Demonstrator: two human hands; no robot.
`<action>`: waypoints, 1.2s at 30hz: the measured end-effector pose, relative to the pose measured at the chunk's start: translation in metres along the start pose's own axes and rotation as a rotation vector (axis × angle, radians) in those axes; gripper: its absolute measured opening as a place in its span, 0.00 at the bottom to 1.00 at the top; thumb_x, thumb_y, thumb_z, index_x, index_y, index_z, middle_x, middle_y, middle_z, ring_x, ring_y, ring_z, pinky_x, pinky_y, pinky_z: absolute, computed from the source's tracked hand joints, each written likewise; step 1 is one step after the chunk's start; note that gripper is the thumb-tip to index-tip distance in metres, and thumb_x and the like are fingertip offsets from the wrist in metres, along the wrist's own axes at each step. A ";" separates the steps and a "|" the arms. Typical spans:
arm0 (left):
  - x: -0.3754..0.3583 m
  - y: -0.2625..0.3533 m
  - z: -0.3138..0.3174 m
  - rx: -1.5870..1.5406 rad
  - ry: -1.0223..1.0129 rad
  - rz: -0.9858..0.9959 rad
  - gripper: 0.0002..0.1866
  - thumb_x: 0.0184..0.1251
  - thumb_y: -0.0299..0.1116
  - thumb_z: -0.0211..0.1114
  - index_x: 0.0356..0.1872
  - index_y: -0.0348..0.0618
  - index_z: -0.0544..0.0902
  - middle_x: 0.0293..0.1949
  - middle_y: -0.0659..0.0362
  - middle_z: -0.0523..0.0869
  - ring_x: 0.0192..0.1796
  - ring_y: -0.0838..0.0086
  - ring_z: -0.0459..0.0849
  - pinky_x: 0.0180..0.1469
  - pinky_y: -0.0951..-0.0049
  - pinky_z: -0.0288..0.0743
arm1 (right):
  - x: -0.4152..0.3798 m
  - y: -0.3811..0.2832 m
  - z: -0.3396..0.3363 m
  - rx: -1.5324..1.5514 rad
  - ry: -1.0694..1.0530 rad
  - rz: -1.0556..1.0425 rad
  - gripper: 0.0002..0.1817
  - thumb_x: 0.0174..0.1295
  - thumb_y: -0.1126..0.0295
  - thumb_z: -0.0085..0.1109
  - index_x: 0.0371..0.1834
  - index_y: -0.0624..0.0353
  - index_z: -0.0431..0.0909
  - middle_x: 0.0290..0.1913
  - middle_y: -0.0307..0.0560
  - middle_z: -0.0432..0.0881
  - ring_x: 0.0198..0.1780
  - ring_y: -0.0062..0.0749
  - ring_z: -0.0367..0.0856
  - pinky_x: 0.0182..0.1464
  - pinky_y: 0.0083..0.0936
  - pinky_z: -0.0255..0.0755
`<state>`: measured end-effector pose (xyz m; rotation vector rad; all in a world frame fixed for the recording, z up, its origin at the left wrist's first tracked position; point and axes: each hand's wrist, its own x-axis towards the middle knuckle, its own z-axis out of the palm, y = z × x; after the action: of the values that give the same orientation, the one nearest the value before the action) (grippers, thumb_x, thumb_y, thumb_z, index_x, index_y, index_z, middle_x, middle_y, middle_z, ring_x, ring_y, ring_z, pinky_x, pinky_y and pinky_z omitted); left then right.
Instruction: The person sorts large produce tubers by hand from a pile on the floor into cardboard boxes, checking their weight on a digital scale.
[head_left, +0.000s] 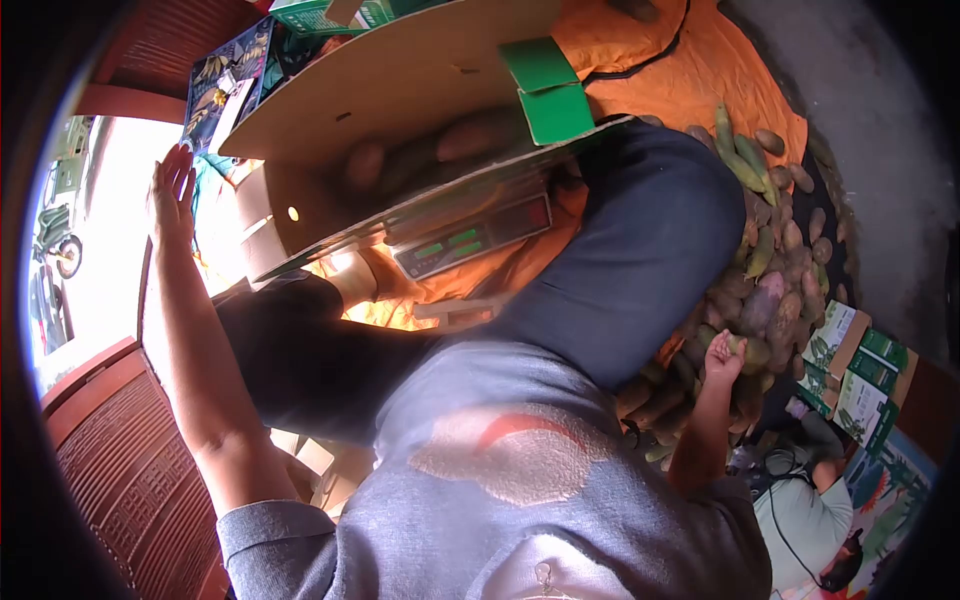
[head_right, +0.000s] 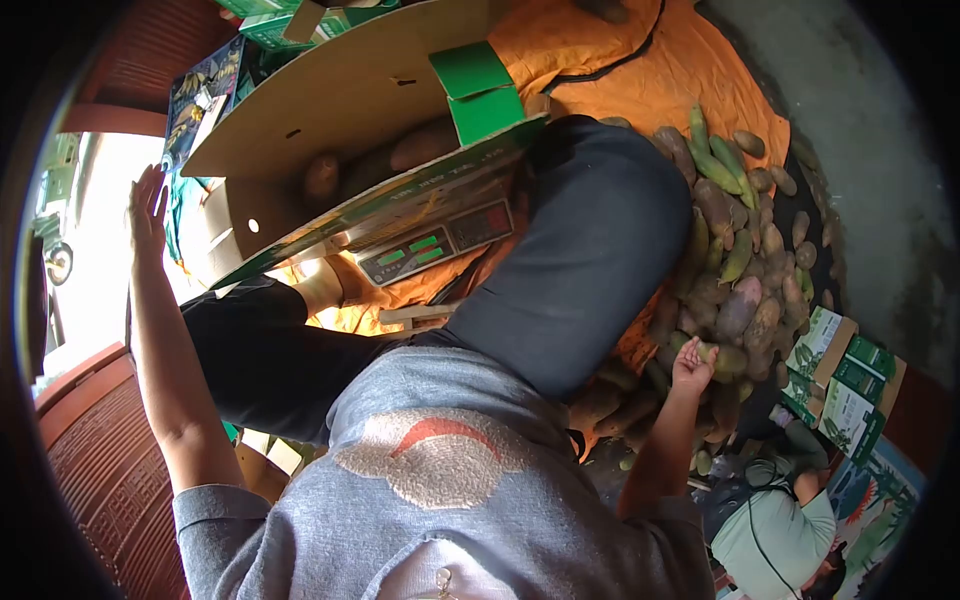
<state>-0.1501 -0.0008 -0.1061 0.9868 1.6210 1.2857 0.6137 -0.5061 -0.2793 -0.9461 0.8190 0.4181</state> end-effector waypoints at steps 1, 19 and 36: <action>0.000 0.005 0.002 -0.002 -0.005 0.014 0.24 0.74 0.46 0.39 0.59 0.40 0.71 0.59 0.55 0.73 0.63 0.69 0.70 0.67 0.67 0.61 | -0.013 0.013 0.017 -0.062 -0.127 -0.012 0.29 0.58 0.62 0.62 0.55 0.69 0.64 0.52 0.53 0.74 0.55 0.38 0.73 0.55 0.32 0.71; -0.069 0.067 0.081 0.554 -0.679 0.280 0.26 0.70 0.51 0.50 0.52 0.37 0.77 0.45 0.53 0.83 0.49 0.71 0.79 0.55 0.73 0.68 | -0.446 0.197 0.307 -1.535 -1.732 -1.368 0.22 0.56 0.77 0.58 0.56 0.67 0.70 0.41 0.47 0.79 0.35 0.29 0.79 0.38 0.20 0.71; -0.073 0.056 0.079 0.570 -0.730 0.343 0.25 0.70 0.50 0.50 0.47 0.35 0.79 0.37 0.49 0.83 0.43 0.65 0.81 0.47 0.69 0.73 | -0.441 0.390 0.286 -1.763 -2.644 -2.069 0.08 0.47 0.76 0.53 0.32 0.62 0.74 0.30 0.45 0.77 0.31 0.35 0.79 0.30 0.28 0.77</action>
<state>-0.0465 -0.0321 -0.0528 1.8826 1.2621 0.5165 0.2067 -0.0429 -0.0596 0.8182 2.8363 0.0376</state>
